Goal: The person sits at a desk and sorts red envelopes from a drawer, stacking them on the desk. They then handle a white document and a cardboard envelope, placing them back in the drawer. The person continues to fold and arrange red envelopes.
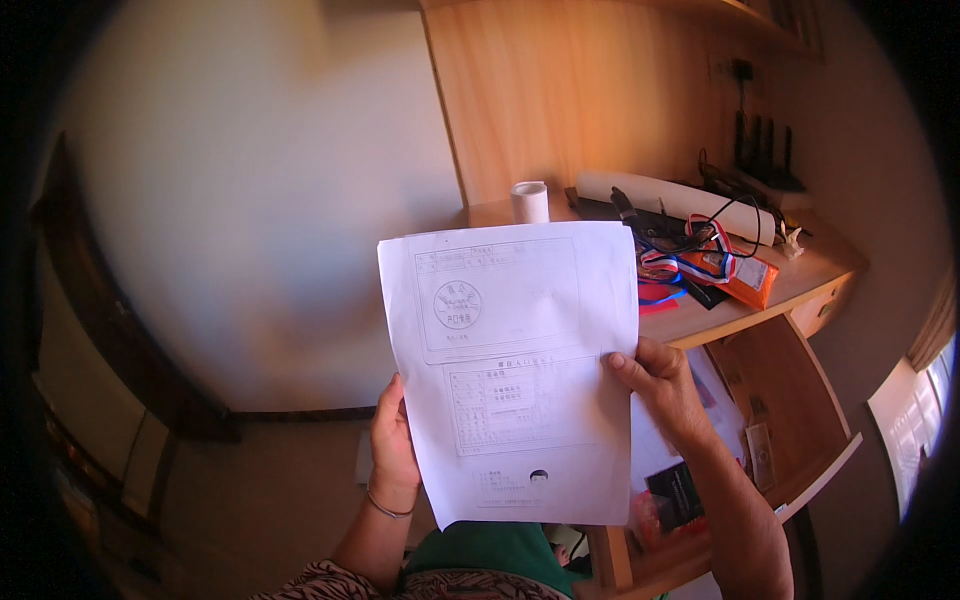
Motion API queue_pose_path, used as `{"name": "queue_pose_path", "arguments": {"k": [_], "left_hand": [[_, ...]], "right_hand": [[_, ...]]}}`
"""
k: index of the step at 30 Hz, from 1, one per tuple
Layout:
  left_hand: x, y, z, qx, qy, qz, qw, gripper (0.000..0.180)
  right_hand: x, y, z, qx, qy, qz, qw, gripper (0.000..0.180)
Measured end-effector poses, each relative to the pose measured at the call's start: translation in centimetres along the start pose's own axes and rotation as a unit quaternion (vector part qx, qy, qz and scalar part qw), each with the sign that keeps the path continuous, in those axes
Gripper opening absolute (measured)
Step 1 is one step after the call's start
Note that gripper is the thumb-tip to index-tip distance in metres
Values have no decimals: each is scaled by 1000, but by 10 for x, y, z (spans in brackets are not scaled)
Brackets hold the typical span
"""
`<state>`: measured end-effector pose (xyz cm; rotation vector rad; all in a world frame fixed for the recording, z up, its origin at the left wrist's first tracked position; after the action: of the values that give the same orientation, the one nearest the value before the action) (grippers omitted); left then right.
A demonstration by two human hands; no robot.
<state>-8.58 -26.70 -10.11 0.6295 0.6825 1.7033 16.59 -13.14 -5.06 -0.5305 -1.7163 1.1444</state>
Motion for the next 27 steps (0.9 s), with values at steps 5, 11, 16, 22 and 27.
{"name": "queue_pose_path", "arguments": {"k": [5, 11, 16, 22, 27], "left_hand": [[0, 0, 5, -5, -35, 6, 999, 48], [-2, 1, 8, 2, -52, 20, 998, 49], [0, 2, 7, -6, -45, 17, 999, 49], [0, 2, 5, 3, -31, 30, 999, 49], [2, 4, 4, -9, -24, 31, 999, 49]], "right_hand": [[-1, -5, 1, 12, -12, 17, 1000, 26], [-1, -8, 0, 14, -13, 21, 1000, 28], [0, -7, 1, 9, -6, 15, 1000, 28], [0, -9, 3, 6, 2, -9, 1000, 26], [-1, -3, 1, -12, -21, 33, 999, 35]]}}
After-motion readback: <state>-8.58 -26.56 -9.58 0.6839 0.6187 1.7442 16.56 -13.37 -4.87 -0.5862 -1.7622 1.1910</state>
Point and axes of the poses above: each hand's wrist, its own x-axis towards the middle knuckle, its own z-axis out of the palm, y = z × x, the point moved 4 cm from there along x, towards the middle knuckle, and after that the axes turned 11 degrees about -z, right-handed, at the moved point
